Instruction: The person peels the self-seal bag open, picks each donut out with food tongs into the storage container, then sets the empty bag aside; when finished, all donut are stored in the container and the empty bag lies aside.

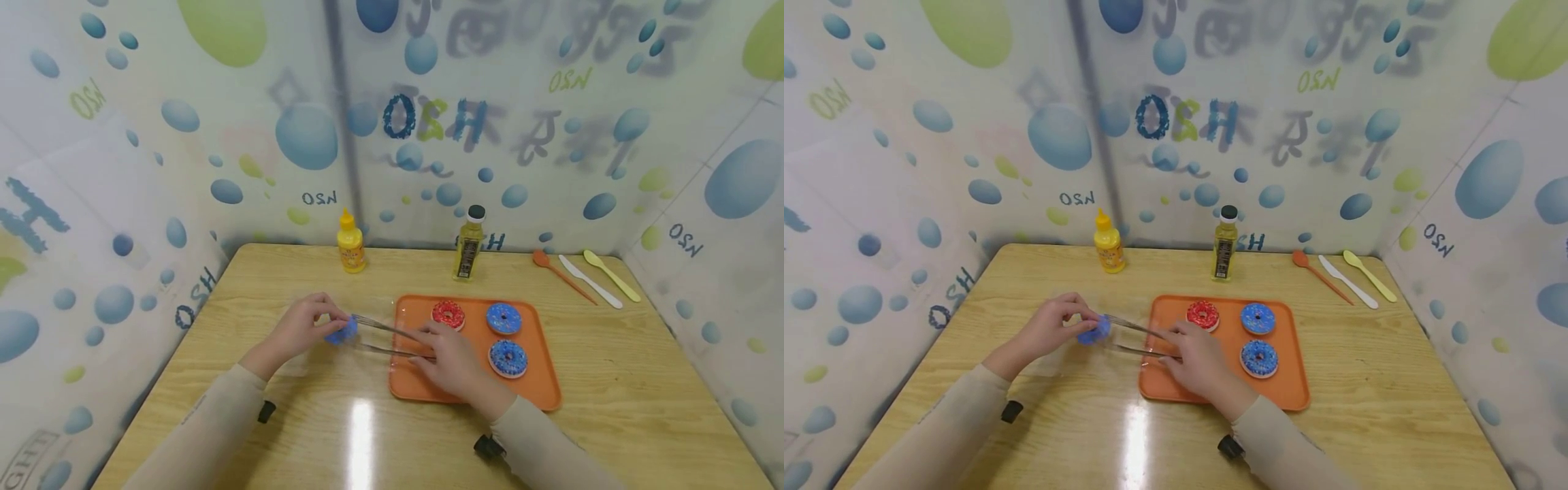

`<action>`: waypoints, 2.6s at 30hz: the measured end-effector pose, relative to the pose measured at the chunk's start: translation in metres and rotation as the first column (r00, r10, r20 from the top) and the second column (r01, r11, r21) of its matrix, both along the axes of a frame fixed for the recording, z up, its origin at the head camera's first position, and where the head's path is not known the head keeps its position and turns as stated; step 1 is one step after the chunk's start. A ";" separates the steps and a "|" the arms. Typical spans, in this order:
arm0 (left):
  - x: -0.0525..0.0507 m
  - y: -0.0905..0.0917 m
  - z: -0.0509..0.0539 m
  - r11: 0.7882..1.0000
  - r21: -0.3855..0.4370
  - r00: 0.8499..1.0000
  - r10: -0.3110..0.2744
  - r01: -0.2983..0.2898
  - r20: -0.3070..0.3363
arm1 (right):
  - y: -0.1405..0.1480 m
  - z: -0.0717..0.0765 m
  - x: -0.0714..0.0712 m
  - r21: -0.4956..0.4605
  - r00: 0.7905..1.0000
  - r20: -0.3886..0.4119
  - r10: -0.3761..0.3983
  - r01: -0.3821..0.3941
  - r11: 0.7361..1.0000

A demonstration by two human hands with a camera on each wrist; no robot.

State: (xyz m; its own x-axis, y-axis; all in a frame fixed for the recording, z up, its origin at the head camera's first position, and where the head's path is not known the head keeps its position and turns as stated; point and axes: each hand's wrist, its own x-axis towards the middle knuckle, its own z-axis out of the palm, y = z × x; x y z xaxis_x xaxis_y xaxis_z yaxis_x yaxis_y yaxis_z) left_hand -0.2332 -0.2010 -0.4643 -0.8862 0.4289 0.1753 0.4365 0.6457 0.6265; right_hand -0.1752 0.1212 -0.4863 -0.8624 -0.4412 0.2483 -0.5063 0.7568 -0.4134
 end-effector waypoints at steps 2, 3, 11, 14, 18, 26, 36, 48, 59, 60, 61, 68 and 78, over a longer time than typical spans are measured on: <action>0.001 0.000 0.000 1.000 -0.006 1.000 0.010 -0.010 0.007 | 0.006 0.001 0.005 -0.002 1.000 0.004 -0.013 0.013 1.000; 0.001 0.000 0.000 1.000 -0.010 1.000 0.012 -0.012 0.007 | 0.009 0.001 0.007 -0.004 1.000 0.006 -0.020 0.020 1.000; 0.001 -0.003 -0.002 0.999 -0.041 1.000 0.026 -0.026 -0.005 | 0.033 -0.001 0.019 -0.001 0.997 0.005 -0.071 0.071 0.997; 0.001 -0.004 -0.003 0.998 -0.053 0.999 0.034 -0.034 -0.005 | 0.043 -0.002 0.023 -0.012 0.996 -0.031 -0.078 0.078 0.997; 0.001 -0.004 -0.004 0.998 -0.051 0.999 0.047 -0.046 0.009 | 0.056 -0.001 0.031 -0.017 0.994 -0.077 -0.077 0.076 0.997; 0.002 -0.008 -0.007 0.997 -0.054 0.999 0.047 -0.047 0.005 | 0.085 0.000 0.046 -0.071 0.994 -0.087 -0.074 0.068 0.995; 0.003 -0.012 -0.008 0.998 -0.047 1.000 0.029 -0.029 0.000 | 0.120 0.004 0.066 -0.030 0.983 -0.158 -0.091 0.087 0.996; 0.006 -0.017 -0.006 0.998 -0.052 0.999 0.040 -0.040 -0.005 | 0.150 0.003 0.088 0.026 0.971 -0.185 -0.150 0.157 0.987; 0.008 -0.022 -0.013 0.996 -0.074 0.999 0.053 -0.052 0.014 | 0.153 0.006 0.090 0.062 0.973 -0.171 -0.156 0.169 0.984; 0.008 -0.022 -0.013 0.996 -0.074 0.998 0.053 -0.052 0.013 | 0.153 0.008 0.090 0.058 0.973 -0.167 -0.159 0.171 0.984; 0.009 -0.022 -0.013 0.996 -0.075 0.998 0.055 -0.054 0.011 | 0.153 0.009 0.091 0.052 0.973 -0.165 -0.162 0.172 0.984; 0.009 -0.021 -0.015 0.993 -0.089 0.997 0.073 -0.072 0.006 | 0.158 0.012 0.092 -0.015 0.965 -0.168 -0.202 0.203 0.979; 0.007 -0.016 -0.016 0.984 -0.157 0.995 0.094 -0.087 0.033 | 0.187 0.014 0.086 -0.139 0.924 -0.148 -0.353 0.334 0.932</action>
